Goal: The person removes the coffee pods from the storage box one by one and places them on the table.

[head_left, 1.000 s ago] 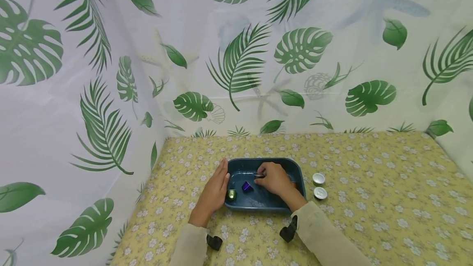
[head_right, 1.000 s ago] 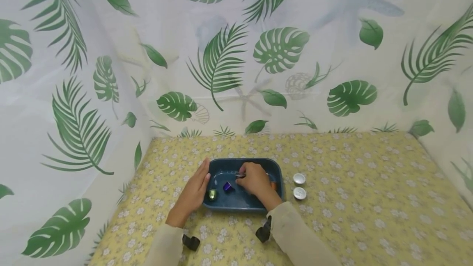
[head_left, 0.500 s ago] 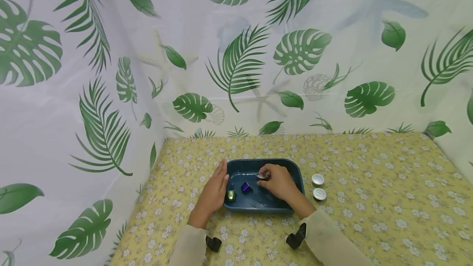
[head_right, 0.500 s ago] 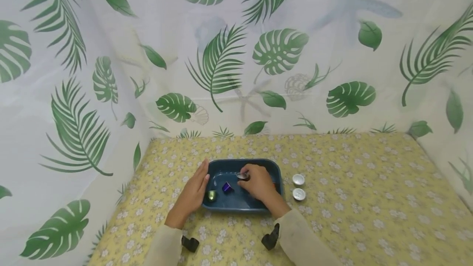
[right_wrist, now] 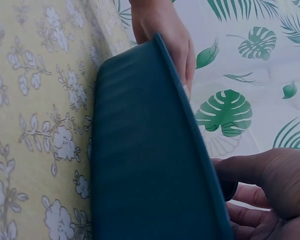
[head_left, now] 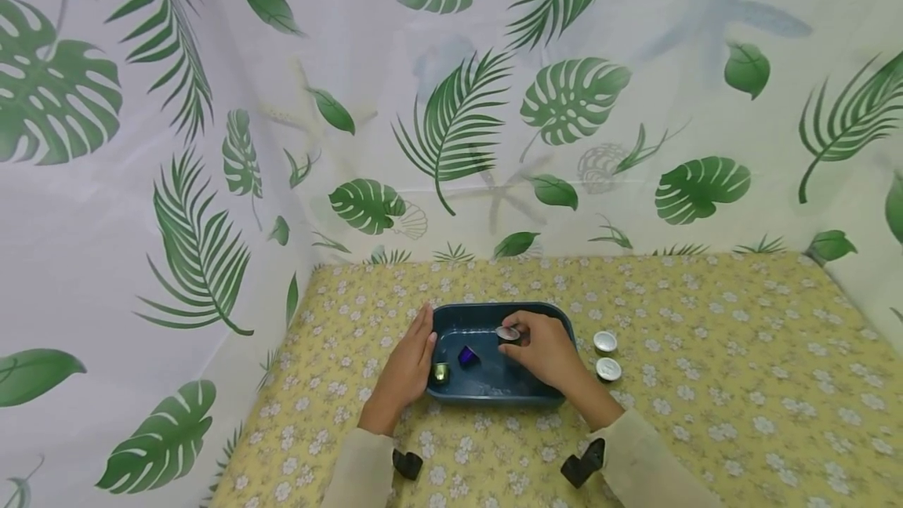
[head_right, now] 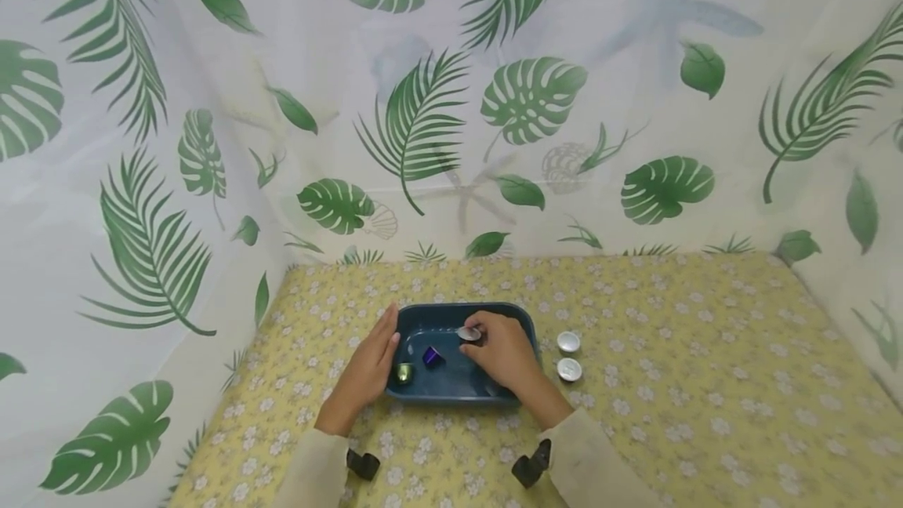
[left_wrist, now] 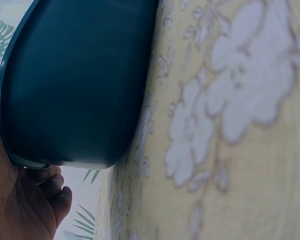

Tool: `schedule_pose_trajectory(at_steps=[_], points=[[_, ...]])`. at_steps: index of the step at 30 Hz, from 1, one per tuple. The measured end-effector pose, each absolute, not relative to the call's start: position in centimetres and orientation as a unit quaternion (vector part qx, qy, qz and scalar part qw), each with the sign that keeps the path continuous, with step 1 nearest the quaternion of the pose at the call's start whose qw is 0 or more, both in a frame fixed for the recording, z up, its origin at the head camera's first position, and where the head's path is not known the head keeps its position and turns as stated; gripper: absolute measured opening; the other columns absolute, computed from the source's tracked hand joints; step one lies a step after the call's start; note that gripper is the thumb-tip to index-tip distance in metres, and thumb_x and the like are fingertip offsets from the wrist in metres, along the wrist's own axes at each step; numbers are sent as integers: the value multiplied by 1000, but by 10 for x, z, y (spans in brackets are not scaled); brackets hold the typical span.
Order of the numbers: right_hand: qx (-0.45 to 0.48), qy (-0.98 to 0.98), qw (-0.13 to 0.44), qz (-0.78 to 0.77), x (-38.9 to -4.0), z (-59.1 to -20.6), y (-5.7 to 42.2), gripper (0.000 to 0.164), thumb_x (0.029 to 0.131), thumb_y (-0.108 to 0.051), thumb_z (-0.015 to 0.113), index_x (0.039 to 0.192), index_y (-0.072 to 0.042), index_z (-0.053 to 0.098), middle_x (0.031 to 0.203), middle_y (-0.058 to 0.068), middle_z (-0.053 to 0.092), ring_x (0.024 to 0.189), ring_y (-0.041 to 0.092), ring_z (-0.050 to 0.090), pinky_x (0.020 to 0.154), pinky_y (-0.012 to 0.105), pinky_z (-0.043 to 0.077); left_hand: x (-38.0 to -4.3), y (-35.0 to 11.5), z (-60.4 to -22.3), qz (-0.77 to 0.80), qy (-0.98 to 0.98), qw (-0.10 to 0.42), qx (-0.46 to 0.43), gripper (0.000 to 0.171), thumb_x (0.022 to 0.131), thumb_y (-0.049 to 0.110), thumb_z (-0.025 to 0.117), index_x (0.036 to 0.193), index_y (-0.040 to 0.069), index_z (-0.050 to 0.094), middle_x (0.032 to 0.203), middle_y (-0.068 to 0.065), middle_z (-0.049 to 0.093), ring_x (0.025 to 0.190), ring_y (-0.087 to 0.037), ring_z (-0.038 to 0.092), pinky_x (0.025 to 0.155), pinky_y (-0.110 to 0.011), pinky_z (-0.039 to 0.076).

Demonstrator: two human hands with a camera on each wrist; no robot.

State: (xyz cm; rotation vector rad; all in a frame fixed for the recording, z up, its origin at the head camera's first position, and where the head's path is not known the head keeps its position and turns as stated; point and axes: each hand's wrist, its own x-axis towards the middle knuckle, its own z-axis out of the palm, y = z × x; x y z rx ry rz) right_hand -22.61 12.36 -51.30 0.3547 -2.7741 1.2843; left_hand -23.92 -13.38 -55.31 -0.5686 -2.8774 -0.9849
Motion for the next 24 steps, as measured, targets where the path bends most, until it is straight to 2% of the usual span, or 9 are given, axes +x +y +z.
schedule_pose_trajectory(at_steps=[11,17,24], points=[[117,-900,53,417,-215,-509,136,30,85,-10,83,113,-7,72,95,3,68,68,10,57,63,30,50,-239,-133,-554,-320,-929,23,-183,57,114,27,33,162,4,16,169,-8,11,154,-30,20,121,-50,24],[121,-903,80,405,-208,-511,146,34,85,-11,84,116,-5,72,96,5,71,64,9,54,57,27,46,-240,-133,-556,-315,-931,21,-182,57,114,28,33,163,5,15,169,-8,11,154,-30,20,122,-50,24],[108,-903,82,409,-203,-506,155,36,85,-10,83,119,-4,71,89,1,69,62,10,52,53,27,44,-239,-133,-558,-318,-931,22,-179,57,114,29,33,163,6,16,169,-7,11,153,-32,20,122,-49,23]])
